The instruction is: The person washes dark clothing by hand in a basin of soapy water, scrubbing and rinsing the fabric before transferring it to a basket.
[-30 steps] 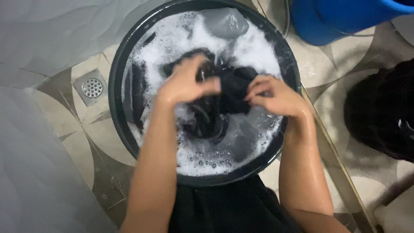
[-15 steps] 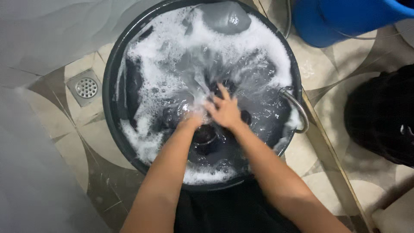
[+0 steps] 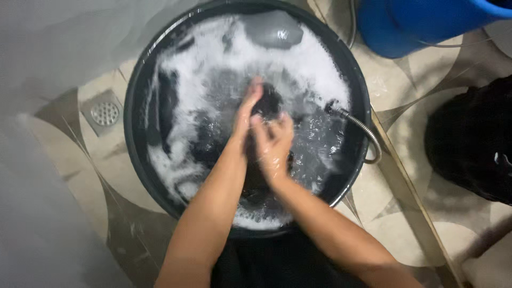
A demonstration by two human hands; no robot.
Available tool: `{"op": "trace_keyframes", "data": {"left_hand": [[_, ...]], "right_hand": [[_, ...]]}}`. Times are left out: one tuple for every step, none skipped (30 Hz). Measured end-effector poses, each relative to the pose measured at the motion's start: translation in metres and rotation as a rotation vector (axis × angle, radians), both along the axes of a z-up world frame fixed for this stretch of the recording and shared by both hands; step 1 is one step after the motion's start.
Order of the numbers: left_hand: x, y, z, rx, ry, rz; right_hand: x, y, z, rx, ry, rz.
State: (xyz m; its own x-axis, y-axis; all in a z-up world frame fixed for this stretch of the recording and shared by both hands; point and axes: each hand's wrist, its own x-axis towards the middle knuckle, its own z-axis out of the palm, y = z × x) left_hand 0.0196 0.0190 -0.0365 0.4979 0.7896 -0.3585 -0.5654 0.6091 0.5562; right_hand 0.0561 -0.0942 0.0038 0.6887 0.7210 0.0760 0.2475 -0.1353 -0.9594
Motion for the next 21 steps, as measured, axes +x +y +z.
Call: {"op": "trace_keyframes", "data": {"left_hand": [[0.005,-0.004,-0.011,0.015,-0.034,-0.058],[0.006,-0.009,-0.019,-0.024,0.070,-0.055],[0.007,-0.019,-0.022,-0.064,0.175,-0.052],[0.007,-0.028,-0.022,-0.098,0.283,-0.051],[0.006,-0.037,-0.019,-0.133,0.391,-0.050],[0.003,-0.045,-0.018,-0.177,0.468,-0.057],[0.002,-0.049,-0.017,-0.220,0.483,-0.068],[0.002,-0.044,-0.019,-0.253,0.450,-0.066],[-0.001,-0.034,-0.024,-0.267,0.396,-0.057],[-0.003,-0.025,-0.029,-0.293,0.299,-0.042],[-0.007,-0.020,-0.033,-0.305,0.241,-0.050],[-0.009,-0.012,-0.034,-0.312,0.200,-0.053],[-0.011,-0.007,-0.031,-0.298,0.192,-0.076],[-0.018,-0.014,-0.025,-0.293,0.223,-0.104],[-0.024,-0.018,-0.015,-0.268,0.264,-0.154],[-0.033,-0.015,-0.001,-0.204,0.330,-0.230],[-0.042,-0.011,0.016,-0.070,0.450,-0.363],[-0.056,-0.005,0.035,0.134,0.635,-0.519],[-0.068,0.001,0.054,0.410,0.899,-0.686],[-0.073,0.004,0.071,0.597,1.111,-0.636],[-0.079,0.006,0.083,0.790,1.317,-0.577]], "right_hand": [[-0.007,-0.009,0.003,-0.052,-0.069,0.042],[-0.008,-0.009,0.001,-0.063,-0.153,0.095],[0.000,-0.003,-0.003,-0.065,-0.241,0.129],[0.013,0.010,-0.007,-0.088,-0.279,0.098],[0.027,0.027,-0.010,-0.132,-0.279,0.044],[0.041,0.041,-0.011,-0.198,-0.239,-0.013],[0.049,0.047,-0.009,-0.231,-0.159,-0.019],[0.046,0.043,-0.006,-0.218,-0.142,-0.005],[0.032,0.034,-0.004,-0.181,-0.184,0.035],[0.010,0.018,-0.002,-0.115,-0.295,0.105],[-0.006,0.008,0.000,0.000,-0.491,0.157],[-0.002,0.010,0.001,0.012,-0.557,0.208],[0.004,0.014,-0.001,0.023,-0.622,0.259],[0.008,0.013,-0.005,0.025,-0.676,0.315],[0.024,0.024,-0.011,-0.104,-0.600,0.225],[0.050,0.041,-0.015,-0.221,-0.528,0.130],[0.081,0.051,-0.015,-0.404,-0.425,0.184],[0.107,0.055,-0.013,-0.586,-0.314,0.245],[0.129,0.053,-0.009,-0.594,-0.090,0.207],[0.144,0.051,-0.007,-0.599,0.133,0.164],[0.140,0.044,-0.012,-0.570,-0.058,0.103]]}}
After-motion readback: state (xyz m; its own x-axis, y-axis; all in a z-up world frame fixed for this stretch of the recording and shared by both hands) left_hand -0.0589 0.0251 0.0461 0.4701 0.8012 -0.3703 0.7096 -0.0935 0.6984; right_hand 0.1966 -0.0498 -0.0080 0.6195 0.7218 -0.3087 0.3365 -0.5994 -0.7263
